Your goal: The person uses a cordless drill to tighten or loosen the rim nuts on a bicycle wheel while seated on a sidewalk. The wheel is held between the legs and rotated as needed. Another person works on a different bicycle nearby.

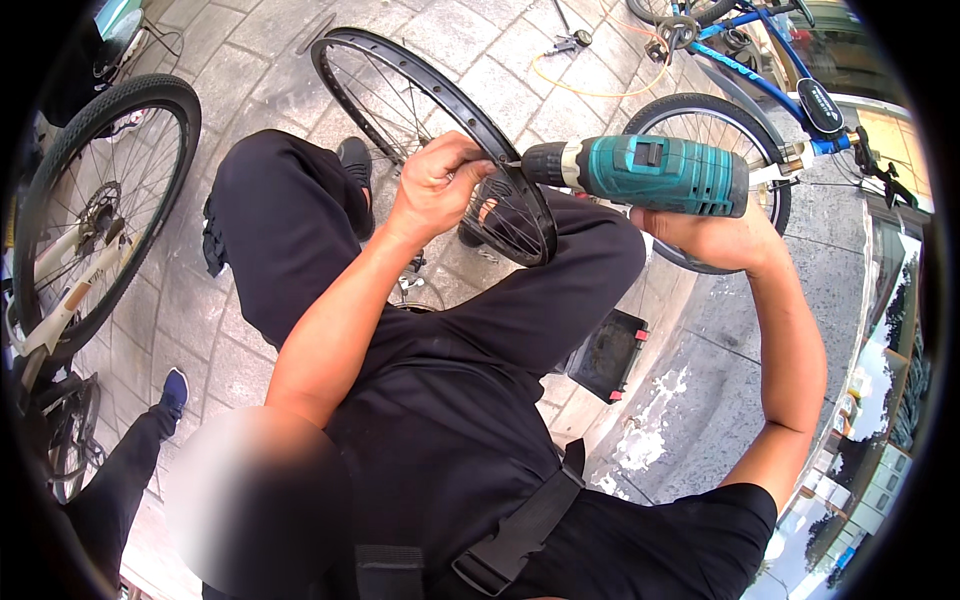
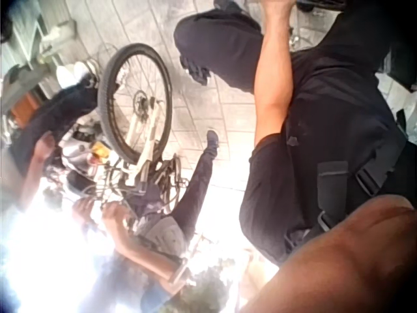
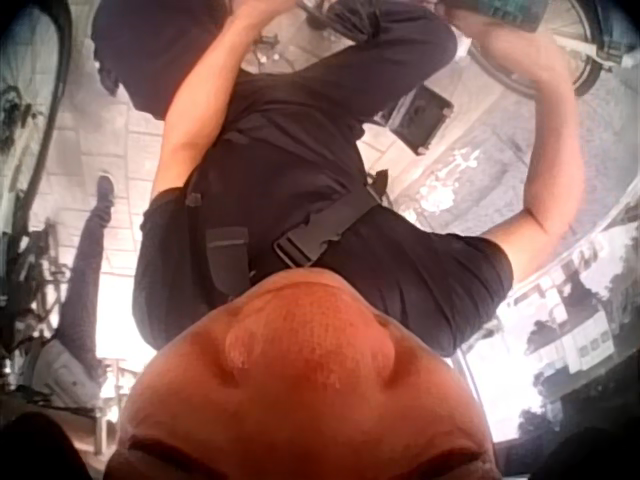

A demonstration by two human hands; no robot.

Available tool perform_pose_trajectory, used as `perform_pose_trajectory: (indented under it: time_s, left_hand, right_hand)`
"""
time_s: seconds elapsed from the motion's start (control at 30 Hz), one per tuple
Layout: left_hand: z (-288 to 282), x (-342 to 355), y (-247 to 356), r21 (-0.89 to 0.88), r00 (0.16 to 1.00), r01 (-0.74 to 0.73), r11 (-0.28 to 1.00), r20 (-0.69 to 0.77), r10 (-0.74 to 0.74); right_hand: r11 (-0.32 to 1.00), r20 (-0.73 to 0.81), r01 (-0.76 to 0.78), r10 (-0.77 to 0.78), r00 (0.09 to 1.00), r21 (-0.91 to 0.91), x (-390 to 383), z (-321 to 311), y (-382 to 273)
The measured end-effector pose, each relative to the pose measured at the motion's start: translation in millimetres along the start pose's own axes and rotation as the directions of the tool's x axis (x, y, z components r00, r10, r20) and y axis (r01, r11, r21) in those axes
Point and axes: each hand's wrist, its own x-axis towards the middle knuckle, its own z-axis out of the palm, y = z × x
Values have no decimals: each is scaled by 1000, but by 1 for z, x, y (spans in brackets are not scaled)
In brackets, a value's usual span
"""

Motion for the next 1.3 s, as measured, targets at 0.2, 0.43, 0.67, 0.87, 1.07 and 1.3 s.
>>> perform_pose_trajectory:
  time_s: [0.2, 0.43, 0.67, 0.87, 1.07, 1.3]
  left_hand:
    - [2, 1, 4, 6, 1000, -6, 1000, 2, 6]
    - [1, 2, 7, -4, 1000, -7, 1000, 12, 7]
    - [-1, 2, 3, -73, 992, 105, 992, 80, -99]
    - [-4, 6, 5, -64, 983, 141, 988, 130, -132]
    - [-3, 5, -9, -245, 955, 294, 924, 104, -277]
    - [-2, 11, 19, -242, 919, 392, 887, 128, -372]
  right_hand:
    - [1000, -39, 17, -18, 999, -25, 1, 7, 7]
    - [995, -94, 86, -90, 992, -48, 0, 8, 9]
    - [971, -16, 178, -182, 983, -160, 4, -2, 9]
    - [963, -20, 216, -222, 975, -160, 3, -5, 10]
    - [977, -7, 189, -190, 982, -102, 3, -6, 4]
    - [968, -30, 209, -215, 976, -140, -1, -3, 7]
